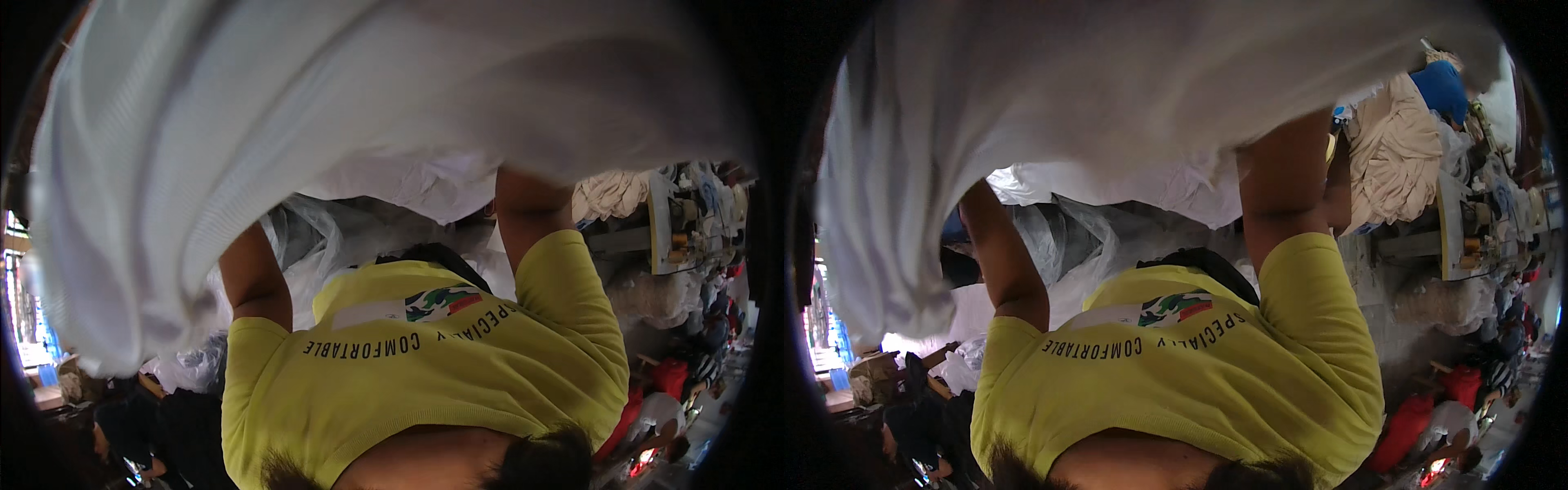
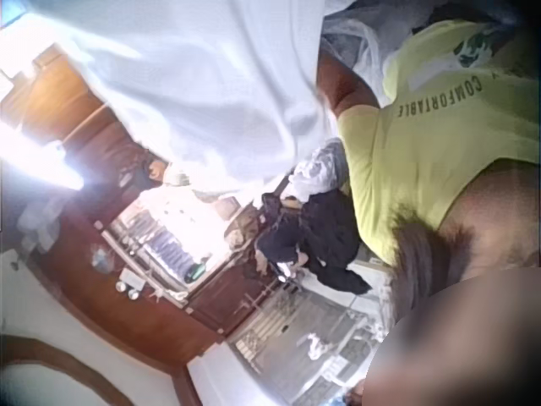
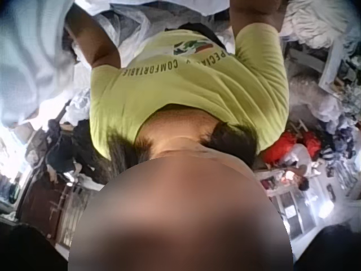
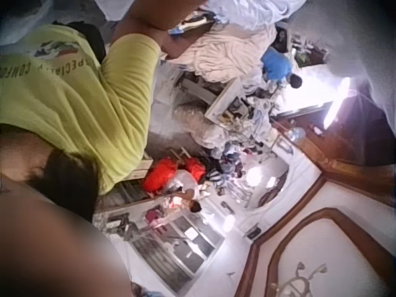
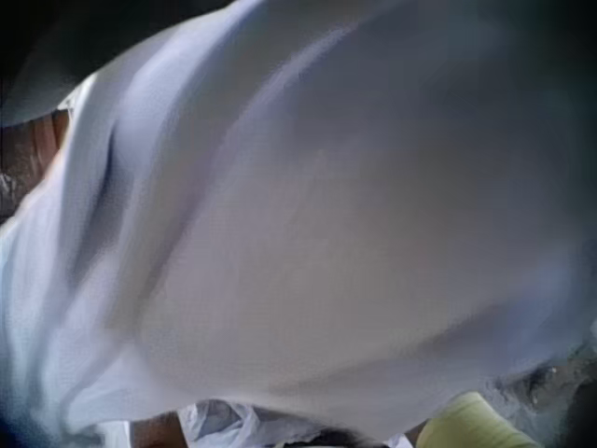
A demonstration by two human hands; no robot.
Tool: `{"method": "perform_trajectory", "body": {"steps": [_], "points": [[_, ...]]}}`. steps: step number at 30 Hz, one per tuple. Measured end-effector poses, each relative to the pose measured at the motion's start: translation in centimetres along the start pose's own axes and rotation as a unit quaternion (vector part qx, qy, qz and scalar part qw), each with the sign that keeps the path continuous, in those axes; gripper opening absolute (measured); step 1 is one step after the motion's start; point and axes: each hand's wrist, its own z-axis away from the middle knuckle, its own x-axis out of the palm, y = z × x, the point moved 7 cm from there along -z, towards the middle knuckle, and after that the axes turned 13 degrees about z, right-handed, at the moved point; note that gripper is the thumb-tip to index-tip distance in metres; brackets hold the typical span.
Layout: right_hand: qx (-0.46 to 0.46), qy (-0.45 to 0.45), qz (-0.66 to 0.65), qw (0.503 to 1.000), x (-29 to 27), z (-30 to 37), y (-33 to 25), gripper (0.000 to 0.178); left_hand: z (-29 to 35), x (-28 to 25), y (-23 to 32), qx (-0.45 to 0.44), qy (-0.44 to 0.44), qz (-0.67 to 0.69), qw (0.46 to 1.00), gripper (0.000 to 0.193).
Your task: The person picks up white t-shirts from a pile, smooths them on a table, trims loose threads using shears, and folds them one at a time into a stacked arrangement.
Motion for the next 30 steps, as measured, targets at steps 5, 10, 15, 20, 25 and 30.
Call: {"method": "perform_trajectory", "body": {"steps": [5, 10, 15, 20, 25, 30], "points": [[0.066, 0.054, 0.017, 0.996, -2.9, 0.3, 3.5, 0.049, -2.8, 3.0, 7.3, 0.161, 0.007, -0.008, 0.987, 0.026], [0.041, 0.136, -0.06, 0.988, -2.8, -1.8, 1.7, 0.057, 0.4, 3.2, 11.7, 0.302, 0.018, 0.0, 0.953, 0.026], [0.076, 0.212, -0.027, 0.974, 0.9, -1.9, 2.5, 0.065, -1.2, 5.2, -0.5, -0.002, -0.064, -0.238, 0.969, 0.029], [0.238, 0.125, 0.25, 0.93, 12.4, 2.7, 9.7, 0.073, -1.3, -2.0, -22.4, 0.012, -0.278, -0.461, 0.843, 0.053], [0.044, -0.104, 0.441, 0.89, 20.9, 10.3, 10.0, 0.052, 8.0, -0.4, -23.3, 0.032, -0.448, -0.388, 0.805, 0.065], [0.012, -0.075, 0.555, 0.829, 23.5, 12.6, 8.7, 0.048, 7.3, -1.4, -26.4, 0.054, -0.555, -0.452, 0.696, 0.04]]}}
